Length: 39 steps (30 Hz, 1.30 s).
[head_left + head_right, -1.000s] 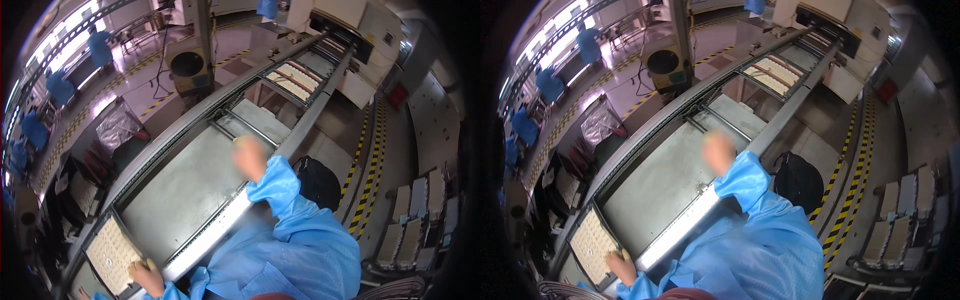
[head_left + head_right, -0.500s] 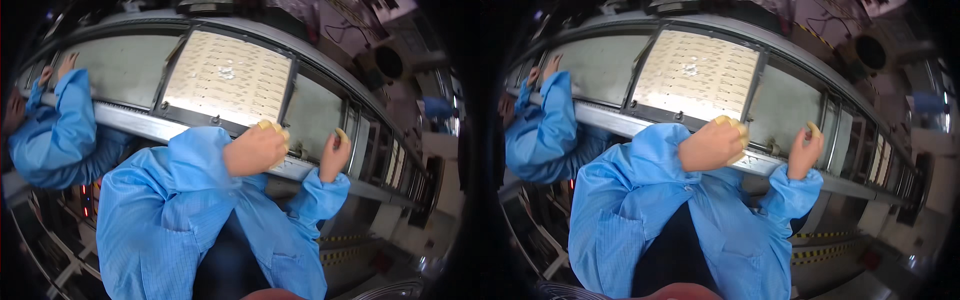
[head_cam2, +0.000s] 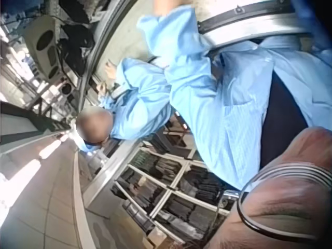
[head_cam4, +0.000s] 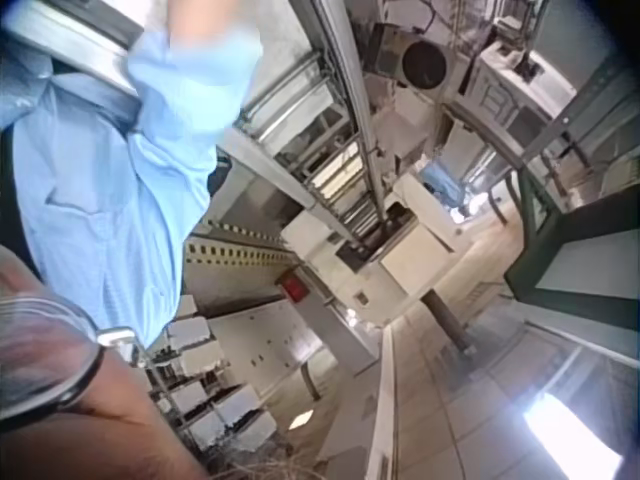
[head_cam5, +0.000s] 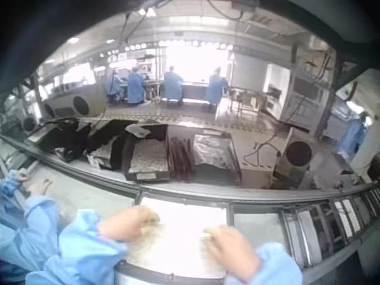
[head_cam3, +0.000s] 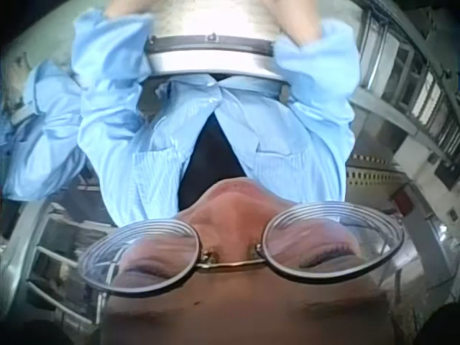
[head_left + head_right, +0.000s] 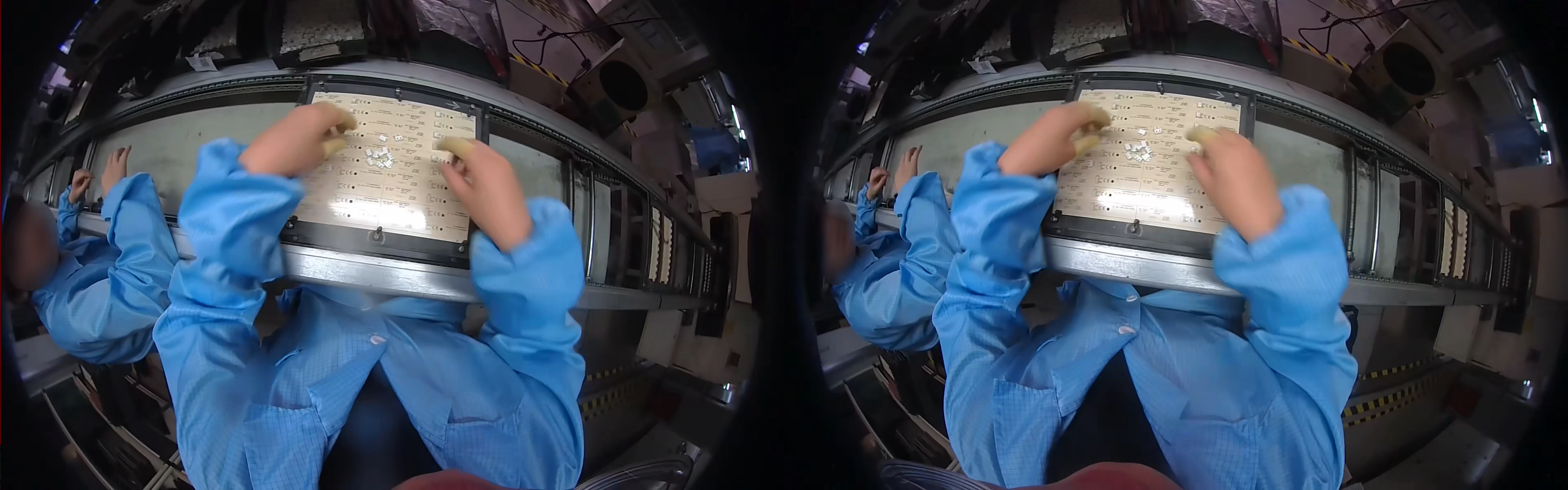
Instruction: Perform manual assembly and inspection of components on a large electronic panel at a workstation.
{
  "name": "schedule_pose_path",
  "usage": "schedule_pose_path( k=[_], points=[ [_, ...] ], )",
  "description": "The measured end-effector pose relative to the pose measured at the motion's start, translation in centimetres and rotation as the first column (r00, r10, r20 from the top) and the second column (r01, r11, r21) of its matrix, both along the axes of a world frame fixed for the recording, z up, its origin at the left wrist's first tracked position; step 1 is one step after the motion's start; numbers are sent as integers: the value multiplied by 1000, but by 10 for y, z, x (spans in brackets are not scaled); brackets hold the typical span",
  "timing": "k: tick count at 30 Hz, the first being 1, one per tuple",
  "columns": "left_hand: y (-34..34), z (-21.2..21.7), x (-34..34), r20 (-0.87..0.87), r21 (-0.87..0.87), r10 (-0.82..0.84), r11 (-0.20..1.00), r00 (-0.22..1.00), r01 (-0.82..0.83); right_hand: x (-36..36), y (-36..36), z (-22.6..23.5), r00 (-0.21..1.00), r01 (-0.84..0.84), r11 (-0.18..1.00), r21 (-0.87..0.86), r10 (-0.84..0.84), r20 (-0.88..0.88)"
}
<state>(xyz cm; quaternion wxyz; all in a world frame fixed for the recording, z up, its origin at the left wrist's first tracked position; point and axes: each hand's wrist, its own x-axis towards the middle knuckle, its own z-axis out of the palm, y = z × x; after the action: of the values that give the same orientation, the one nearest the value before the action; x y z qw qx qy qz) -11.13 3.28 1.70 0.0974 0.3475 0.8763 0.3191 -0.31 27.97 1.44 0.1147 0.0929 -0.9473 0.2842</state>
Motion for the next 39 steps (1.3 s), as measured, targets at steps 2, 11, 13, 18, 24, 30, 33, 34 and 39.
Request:
schedule_pose_path(
  k=[2,11,13,18,24,30,33,34,39],
  points=[
    [24,-6,-16,-16,16,-95,995,995,95,-31,-16,-17,999,9,992,125,-15,46],
    [41,-33,-30,-56,37,-234,971,971,236,-64,-34,-43,996,1,965,263,-25,86],
    [45,-34,-31,-73,12,-227,973,971,229,-58,-26,-34,997,27,984,175,-40,71],
    [49,-45,-26,-241,-41,-204,979,949,200,-31,7,-16,990,112,994,-19,-110,86],
    [52,-60,-20,-264,-24,-165,986,950,165,-1,30,-24,955,164,959,-231,-96,280],
    [21,-22,-6,-23,76,-95,992,995,96,6,25,-26,960,129,946,-298,-44,278],
    [7,-20,-11,20,209,-36,977,999,31,3,16,-21,928,183,948,-261,-79,365],
    [5,-19,-13,70,301,-19,954,997,-3,3,13,-18,930,172,951,-255,-71,361],
    [-3,-10,-25,453,616,-156,767,878,-181,4,10,-17,955,111,987,-114,-74,288]
  ],
)
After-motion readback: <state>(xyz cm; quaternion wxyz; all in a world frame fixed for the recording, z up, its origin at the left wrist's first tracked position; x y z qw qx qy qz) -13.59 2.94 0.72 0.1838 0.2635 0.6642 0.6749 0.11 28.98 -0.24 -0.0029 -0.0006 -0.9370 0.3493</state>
